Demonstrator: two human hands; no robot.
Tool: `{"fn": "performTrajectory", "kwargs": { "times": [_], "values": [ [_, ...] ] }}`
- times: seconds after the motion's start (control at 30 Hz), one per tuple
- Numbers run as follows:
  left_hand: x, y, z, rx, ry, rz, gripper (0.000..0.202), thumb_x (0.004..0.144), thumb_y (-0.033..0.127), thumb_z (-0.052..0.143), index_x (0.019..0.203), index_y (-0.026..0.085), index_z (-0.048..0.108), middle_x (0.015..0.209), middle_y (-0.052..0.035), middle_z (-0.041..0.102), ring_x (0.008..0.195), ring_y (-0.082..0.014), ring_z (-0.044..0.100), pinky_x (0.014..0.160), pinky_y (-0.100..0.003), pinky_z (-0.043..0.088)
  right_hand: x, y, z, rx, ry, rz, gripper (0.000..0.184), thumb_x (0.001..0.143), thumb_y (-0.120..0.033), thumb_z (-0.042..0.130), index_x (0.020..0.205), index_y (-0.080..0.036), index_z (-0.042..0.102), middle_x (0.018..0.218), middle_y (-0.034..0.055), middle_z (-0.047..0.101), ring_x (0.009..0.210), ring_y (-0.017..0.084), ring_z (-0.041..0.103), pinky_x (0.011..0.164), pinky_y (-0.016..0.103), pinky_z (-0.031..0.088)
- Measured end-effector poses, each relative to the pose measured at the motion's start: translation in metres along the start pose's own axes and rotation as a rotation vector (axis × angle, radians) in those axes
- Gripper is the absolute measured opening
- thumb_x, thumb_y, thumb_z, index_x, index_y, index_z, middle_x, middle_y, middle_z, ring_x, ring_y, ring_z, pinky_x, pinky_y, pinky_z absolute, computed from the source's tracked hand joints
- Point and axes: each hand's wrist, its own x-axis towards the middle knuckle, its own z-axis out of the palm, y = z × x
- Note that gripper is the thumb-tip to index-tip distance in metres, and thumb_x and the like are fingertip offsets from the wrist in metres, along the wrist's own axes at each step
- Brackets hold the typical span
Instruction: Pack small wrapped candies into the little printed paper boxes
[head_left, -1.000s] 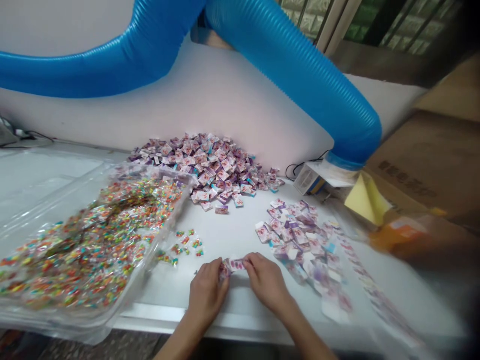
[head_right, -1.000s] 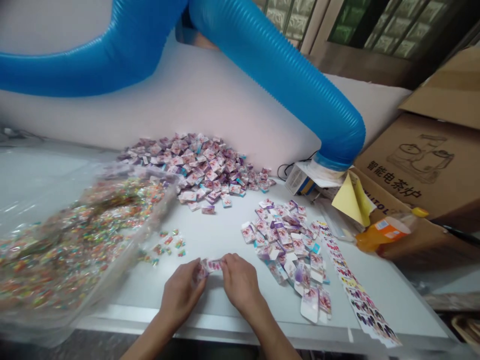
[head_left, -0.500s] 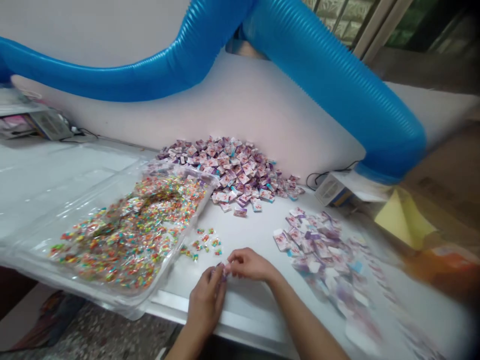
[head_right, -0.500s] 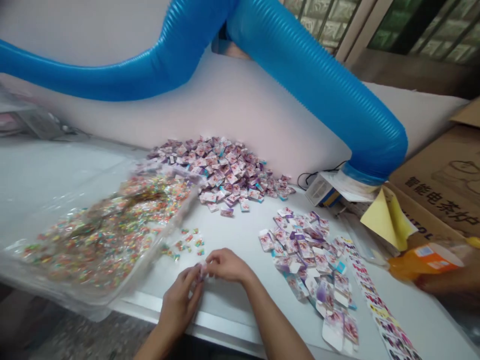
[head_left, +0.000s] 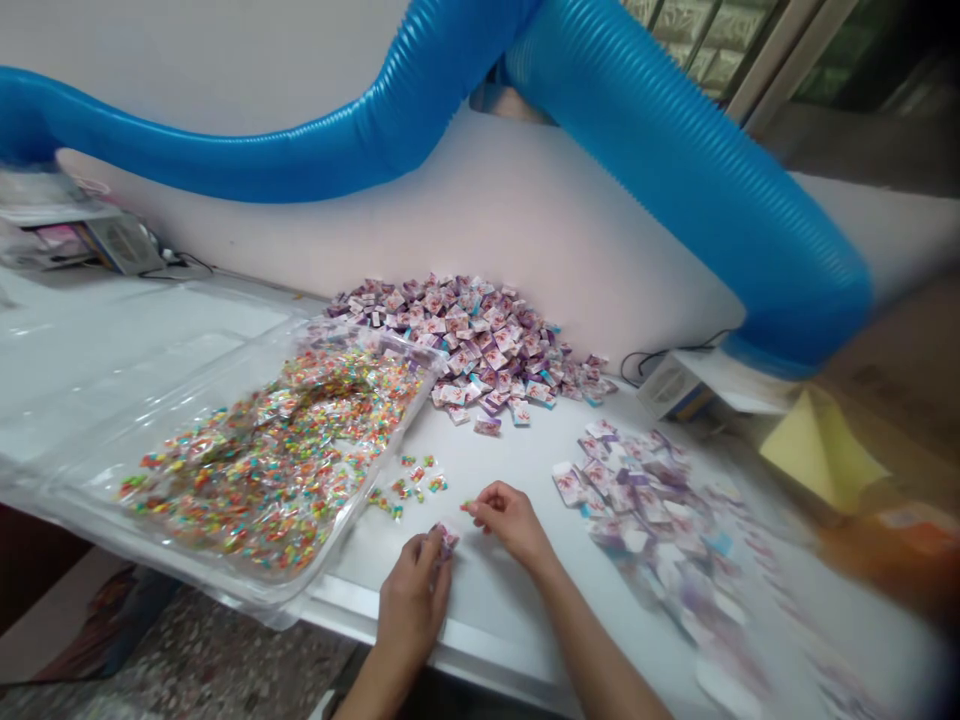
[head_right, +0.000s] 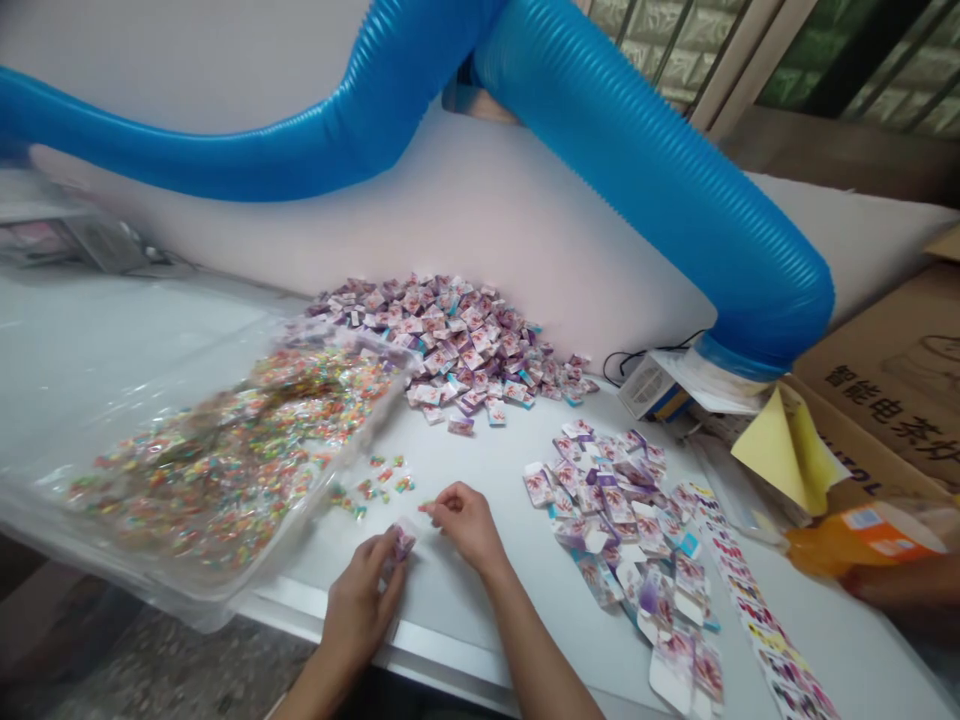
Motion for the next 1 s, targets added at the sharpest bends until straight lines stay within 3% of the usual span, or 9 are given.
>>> {"fn": "performTrajectory", "kwargs": {
  "times": [0.1, 0.27, 0.4, 0.5, 0.63, 0.77, 0.87, 1.0],
  "values": [
    [0.004, 0.007, 0.008, -0.003, -0.035, 0.026, 0.035, 0.088, 0.027, 0.046, 0.122, 0.023, 0.053, 0.105, -0.0104, 0.063, 0.087, -0.0197, 0.067, 0.07, -0.028, 0.055, -0.023, -0.007, -0.014, -0.011, -0.014, -0.076, 0.012, 0.081, -0.028, 0.058, 0.077, -0.017, 0.056, 0.065, -0.0017, 0.063, 0.059, 0.012, 0.057, 0.055, 0.021, 0.041],
    [0.006, 0.021, 0.022, -0.022, -0.052, 0.044, 0.04, 0.088, 0.025, 0.046, 0.128, 0.02, 0.045, 0.109, -0.0119, 0.064, 0.092, -0.021, 0.066, 0.073, -0.031, 0.056, -0.044, -0.008, -0.017, -0.558, 0.1, -0.353, 0.009, 0.086, -0.014, 0.049, 0.081, -0.017, 0.057, 0.08, 0.0037, 0.061, 0.077, 0.017, 0.054, 0.068, 0.026, 0.04],
    [0.004, 0.028, 0.028, -0.067, -0.042, -0.006, 0.041, 0.085, 0.023, 0.047, 0.126, 0.015, 0.044, 0.106, -0.0131, 0.065, 0.094, -0.0222, 0.066, 0.076, -0.034, 0.056, -0.05, -0.004, -0.023, -0.705, -0.04, -0.464, 0.014, 0.087, -0.012, 0.048, 0.087, -0.018, 0.06, 0.084, 0.0039, 0.06, 0.082, 0.017, 0.053, 0.07, 0.025, 0.039],
    [0.003, 0.032, 0.03, -0.112, -0.039, -0.02, 0.033, 0.085, 0.025, 0.048, 0.117, 0.016, 0.049, 0.102, -0.0116, 0.066, 0.09, -0.022, 0.067, 0.075, -0.035, 0.056, -0.055, -0.002, -0.026, -0.641, -0.064, -0.415, 0.018, 0.088, -0.013, 0.049, 0.093, -0.023, 0.062, 0.088, 0.0018, 0.06, 0.087, 0.016, 0.053, 0.072, 0.024, 0.04],
    [0.0, 0.036, 0.036, -0.147, -0.015, -0.052, 0.031, 0.086, 0.029, 0.048, 0.114, 0.016, 0.049, 0.1, -0.011, 0.067, 0.085, -0.0211, 0.068, 0.072, -0.034, 0.056, -0.061, 0.0, -0.02, -0.544, 0.14, -0.246, 0.016, 0.089, -0.016, 0.05, 0.091, -0.023, 0.064, 0.089, 0.0031, 0.058, 0.087, 0.017, 0.053, 0.074, 0.025, 0.04],
    [-0.004, 0.033, 0.044, -0.128, -0.02, -0.056, 0.033, 0.086, 0.028, 0.047, 0.116, 0.014, 0.048, 0.097, -0.0116, 0.068, 0.082, -0.0213, 0.068, 0.069, -0.034, 0.056, -0.065, 0.0, -0.014, -0.588, 0.106, -0.294, 0.021, 0.086, -0.013, 0.05, 0.096, -0.024, 0.065, 0.086, 0.0032, 0.056, 0.085, 0.018, 0.051, 0.07, 0.026, 0.039],
    [-0.007, 0.029, 0.048, -0.077, 0.004, 0.004, 0.036, 0.086, 0.027, 0.048, 0.119, 0.015, 0.046, 0.1, -0.0116, 0.069, 0.084, -0.0222, 0.068, 0.08, -0.04, 0.054, -0.063, -0.003, -0.014, -0.632, 0.071, -0.311, 0.021, 0.085, -0.013, 0.051, 0.094, -0.024, 0.066, 0.085, 0.0033, 0.055, 0.084, 0.018, 0.05, 0.069, 0.027, 0.038],
    [-0.009, 0.024, 0.052, -0.011, 0.077, 0.094, 0.037, 0.087, 0.027, 0.049, 0.122, 0.016, 0.046, 0.108, -0.0117, 0.068, 0.093, -0.0242, 0.066, 0.097, -0.048, 0.046, -0.059, -0.011, -0.016, -0.654, 0.089, -0.225, 0.021, 0.085, -0.014, 0.052, 0.09, -0.025, 0.069, 0.084, 0.0043, 0.056, 0.084, 0.019, 0.05, 0.072, 0.029, 0.037]
  ]
}}
